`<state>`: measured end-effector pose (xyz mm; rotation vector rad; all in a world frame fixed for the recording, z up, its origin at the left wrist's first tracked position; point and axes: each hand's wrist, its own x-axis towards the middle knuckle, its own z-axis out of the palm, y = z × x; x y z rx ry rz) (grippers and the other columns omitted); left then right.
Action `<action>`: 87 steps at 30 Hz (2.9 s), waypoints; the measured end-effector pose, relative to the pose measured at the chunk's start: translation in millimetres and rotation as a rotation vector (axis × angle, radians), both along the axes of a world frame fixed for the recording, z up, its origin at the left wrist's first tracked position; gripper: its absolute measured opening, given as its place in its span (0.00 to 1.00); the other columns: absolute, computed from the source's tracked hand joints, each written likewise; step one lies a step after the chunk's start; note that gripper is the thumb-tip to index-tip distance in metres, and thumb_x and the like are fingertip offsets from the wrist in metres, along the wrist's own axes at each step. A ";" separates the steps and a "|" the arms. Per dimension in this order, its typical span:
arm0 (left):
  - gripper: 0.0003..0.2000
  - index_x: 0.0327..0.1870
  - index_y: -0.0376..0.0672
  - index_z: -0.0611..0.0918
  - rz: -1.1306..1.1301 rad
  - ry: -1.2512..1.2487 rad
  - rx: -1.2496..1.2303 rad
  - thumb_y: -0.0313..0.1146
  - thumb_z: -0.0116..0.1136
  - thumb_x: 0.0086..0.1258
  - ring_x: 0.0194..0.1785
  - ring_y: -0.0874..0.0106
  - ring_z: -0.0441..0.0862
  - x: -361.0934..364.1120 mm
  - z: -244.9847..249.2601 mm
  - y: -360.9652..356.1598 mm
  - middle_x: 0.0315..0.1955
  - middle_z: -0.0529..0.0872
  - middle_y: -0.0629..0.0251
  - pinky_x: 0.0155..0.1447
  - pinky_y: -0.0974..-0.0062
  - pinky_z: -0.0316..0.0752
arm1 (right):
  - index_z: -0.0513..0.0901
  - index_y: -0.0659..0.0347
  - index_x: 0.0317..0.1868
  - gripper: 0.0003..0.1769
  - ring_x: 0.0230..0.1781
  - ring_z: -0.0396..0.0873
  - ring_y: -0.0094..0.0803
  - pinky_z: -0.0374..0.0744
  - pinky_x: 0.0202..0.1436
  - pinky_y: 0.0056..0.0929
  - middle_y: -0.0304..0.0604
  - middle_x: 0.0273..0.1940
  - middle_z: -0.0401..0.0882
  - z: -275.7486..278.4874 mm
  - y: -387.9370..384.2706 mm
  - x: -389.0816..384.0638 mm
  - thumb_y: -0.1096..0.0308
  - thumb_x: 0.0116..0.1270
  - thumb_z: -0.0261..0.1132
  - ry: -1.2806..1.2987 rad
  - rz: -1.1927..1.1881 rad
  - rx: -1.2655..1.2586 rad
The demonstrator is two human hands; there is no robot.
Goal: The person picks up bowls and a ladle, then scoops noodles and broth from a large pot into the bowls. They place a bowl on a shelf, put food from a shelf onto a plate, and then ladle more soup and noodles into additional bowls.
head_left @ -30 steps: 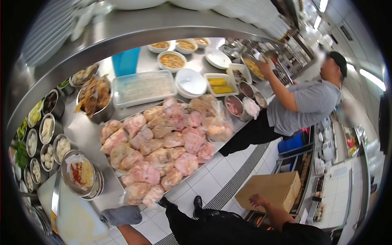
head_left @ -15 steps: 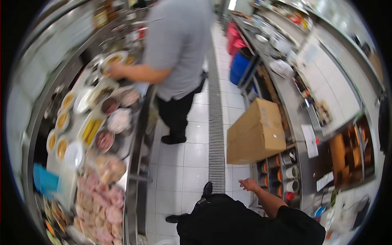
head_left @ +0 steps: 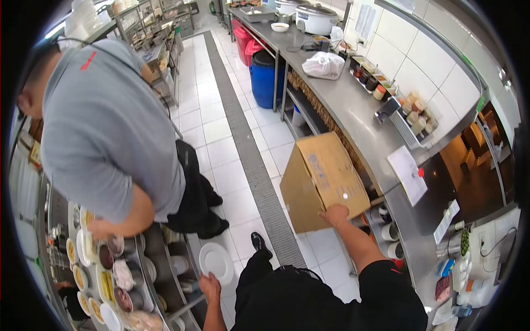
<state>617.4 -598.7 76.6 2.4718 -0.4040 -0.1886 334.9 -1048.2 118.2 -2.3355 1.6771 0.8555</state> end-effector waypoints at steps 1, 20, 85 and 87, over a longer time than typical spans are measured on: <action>0.14 0.45 0.32 0.81 -0.014 0.075 0.104 0.33 0.54 0.65 0.43 0.45 0.83 23.7 -5.8 -41.9 0.37 0.85 0.41 0.47 0.54 0.77 | 0.87 0.60 0.44 0.21 0.43 0.84 0.46 0.79 0.38 0.56 0.47 0.44 0.85 -11.2 -15.2 6.3 0.53 0.67 0.55 -0.005 -0.007 -0.006; 0.18 0.42 0.27 0.81 -0.391 0.482 -0.498 0.36 0.55 0.60 0.42 0.54 0.85 199.3 11.0 -694.8 0.36 0.86 0.43 0.47 0.61 0.77 | 0.88 0.52 0.38 0.22 0.44 0.82 0.43 0.74 0.45 0.48 0.45 0.39 0.85 -92.3 -25.6 -20.4 0.44 0.65 0.58 -0.060 -0.133 -0.035; 0.19 0.60 0.40 0.77 -1.786 1.049 -0.341 0.41 0.53 0.74 0.41 0.76 0.80 747.8 302.8 -1838.5 0.43 0.84 0.67 0.47 0.75 0.78 | 0.81 0.67 0.44 0.11 0.26 0.78 0.28 0.76 0.23 0.28 0.40 0.31 0.80 42.5 -1281.5 765.6 0.71 0.62 0.66 -1.669 -1.496 -0.710; 0.18 0.58 0.40 0.78 -1.840 1.079 -0.470 0.39 0.54 0.73 0.39 0.77 0.80 739.3 337.8 -1921.1 0.40 0.84 0.67 0.45 0.75 0.78 | 0.82 0.67 0.43 0.11 0.26 0.78 0.27 0.76 0.24 0.29 0.39 0.29 0.80 46.5 -1278.7 773.1 0.70 0.62 0.66 -1.576 -1.528 -0.750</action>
